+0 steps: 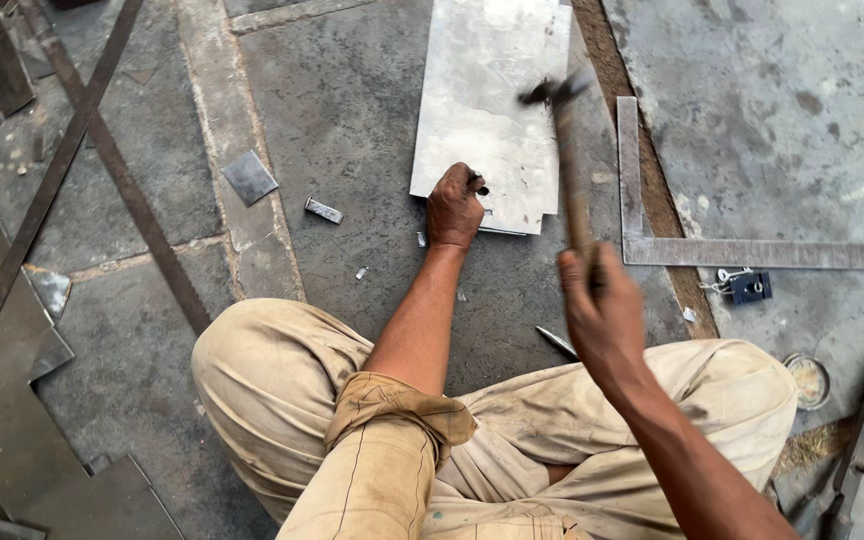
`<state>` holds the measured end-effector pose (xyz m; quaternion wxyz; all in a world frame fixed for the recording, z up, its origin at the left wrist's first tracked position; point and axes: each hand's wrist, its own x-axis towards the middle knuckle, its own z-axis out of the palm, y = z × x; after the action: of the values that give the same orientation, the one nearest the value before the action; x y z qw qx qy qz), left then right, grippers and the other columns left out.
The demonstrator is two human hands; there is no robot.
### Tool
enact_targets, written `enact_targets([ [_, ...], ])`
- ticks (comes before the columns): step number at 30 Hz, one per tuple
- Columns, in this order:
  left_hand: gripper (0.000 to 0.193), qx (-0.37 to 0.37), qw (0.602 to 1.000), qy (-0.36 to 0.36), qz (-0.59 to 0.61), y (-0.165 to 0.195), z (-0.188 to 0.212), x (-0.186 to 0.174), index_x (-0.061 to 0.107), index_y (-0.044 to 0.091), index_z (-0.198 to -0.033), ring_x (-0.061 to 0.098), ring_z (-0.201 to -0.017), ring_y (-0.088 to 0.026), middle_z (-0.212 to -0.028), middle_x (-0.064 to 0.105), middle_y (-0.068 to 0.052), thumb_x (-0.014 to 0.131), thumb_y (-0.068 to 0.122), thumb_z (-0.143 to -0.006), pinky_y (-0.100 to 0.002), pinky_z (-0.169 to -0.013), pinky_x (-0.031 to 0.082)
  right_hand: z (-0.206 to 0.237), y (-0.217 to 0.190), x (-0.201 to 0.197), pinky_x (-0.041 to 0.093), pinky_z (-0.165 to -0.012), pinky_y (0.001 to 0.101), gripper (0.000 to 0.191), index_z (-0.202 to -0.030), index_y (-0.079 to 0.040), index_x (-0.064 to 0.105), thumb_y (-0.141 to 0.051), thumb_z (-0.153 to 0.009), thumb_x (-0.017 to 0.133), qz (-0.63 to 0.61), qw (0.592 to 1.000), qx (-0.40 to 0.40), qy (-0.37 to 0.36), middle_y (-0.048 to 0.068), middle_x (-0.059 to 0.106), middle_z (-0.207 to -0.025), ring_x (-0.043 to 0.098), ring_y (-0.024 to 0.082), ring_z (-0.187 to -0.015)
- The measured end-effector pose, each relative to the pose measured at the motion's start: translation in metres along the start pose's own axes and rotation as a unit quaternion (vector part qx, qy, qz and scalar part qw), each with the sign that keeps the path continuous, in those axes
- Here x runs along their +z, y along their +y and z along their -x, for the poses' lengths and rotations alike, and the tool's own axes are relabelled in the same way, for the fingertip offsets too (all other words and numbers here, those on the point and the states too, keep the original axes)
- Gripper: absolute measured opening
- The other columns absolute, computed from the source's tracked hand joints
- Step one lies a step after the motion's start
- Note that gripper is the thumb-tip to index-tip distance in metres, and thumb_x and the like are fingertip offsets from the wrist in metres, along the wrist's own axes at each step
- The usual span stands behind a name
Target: The person assembles a metal lock by inserting a key and securing components, then uses a hammer and punch to create holes in a metal sheet. The person repeatedly hammers the punch to form multiple holes in the sheet.
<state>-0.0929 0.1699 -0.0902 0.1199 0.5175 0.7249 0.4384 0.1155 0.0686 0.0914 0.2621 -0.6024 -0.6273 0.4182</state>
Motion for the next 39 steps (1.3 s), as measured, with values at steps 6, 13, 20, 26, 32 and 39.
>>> enact_targets([
  [6,0.011,0.007,1.000,0.003,0.012,-0.001,0.002,0.003,0.056,0.010,-0.092,0.076,-0.084,-0.026,-0.089,0.074,-0.007,0.067,0.008,-0.096,-0.039,-0.065,0.062,0.001,0.003,0.012,0.044,-0.050,0.0307,0.021,-0.108,-0.007,0.049,-0.026,-0.116,0.047,-0.047,0.927,-0.323,0.186,0.006,0.052,-0.083,0.048,0.014,-0.061],
  [13,0.013,0.006,1.000,-0.005,-0.007,0.002,-0.002,0.000,0.057,0.007,-0.090,0.073,-0.081,-0.031,-0.088,0.072,-0.011,0.067,0.000,-0.094,-0.044,-0.065,0.060,0.001,0.014,0.021,0.042,-0.045,0.0449,0.031,-0.095,-0.004,0.050,-0.032,-0.106,0.057,0.156,0.987,-0.031,0.003,0.015,0.060,-0.059,0.058,0.029,-0.046],
  [20,0.013,0.030,0.999,0.010,0.030,0.005,0.001,-0.004,0.056,0.003,-0.088,0.068,-0.082,-0.041,-0.088,0.069,-0.016,0.069,0.004,-0.092,-0.052,-0.066,0.052,-0.006,0.027,0.035,0.048,-0.057,0.0566,0.037,-0.098,-0.004,0.049,-0.040,-0.105,0.053,0.147,0.988,-0.048,-0.004,0.022,0.062,-0.064,0.063,0.045,-0.057],
  [26,0.015,0.033,0.999,0.011,0.036,0.013,-0.003,-0.012,0.054,0.002,-0.089,0.065,-0.085,-0.046,-0.089,0.067,-0.019,0.068,0.002,-0.091,-0.055,-0.068,0.049,-0.006,0.038,0.042,0.045,-0.057,0.0586,0.035,-0.102,-0.004,0.049,-0.039,-0.105,0.055,0.204,0.977,-0.053,0.033,0.023,0.063,-0.066,0.062,0.047,-0.060],
  [32,0.044,0.024,0.997,-0.068,-0.018,0.024,0.004,-0.031,0.063,0.003,-0.120,0.058,-0.125,-0.035,-0.122,0.066,-0.014,0.078,0.017,-0.080,-0.045,-0.106,0.049,-0.018,0.058,0.037,0.033,-0.041,0.0335,0.030,-0.096,-0.013,0.057,-0.042,-0.099,0.059,-0.226,0.941,0.240,-0.071,-0.002,0.047,-0.063,0.040,0.012,-0.046],
  [39,0.108,-0.123,0.948,-0.167,-0.240,0.026,0.013,-0.038,0.020,0.012,-0.162,0.006,-0.158,-0.022,-0.171,0.018,-0.002,0.075,0.057,-0.080,-0.058,-0.126,-0.003,-0.019,0.103,0.046,0.037,-0.042,0.0279,0.037,-0.091,-0.017,0.047,-0.050,-0.104,0.056,-0.551,0.797,0.206,0.136,-0.004,0.042,-0.066,0.040,0.008,-0.050],
])
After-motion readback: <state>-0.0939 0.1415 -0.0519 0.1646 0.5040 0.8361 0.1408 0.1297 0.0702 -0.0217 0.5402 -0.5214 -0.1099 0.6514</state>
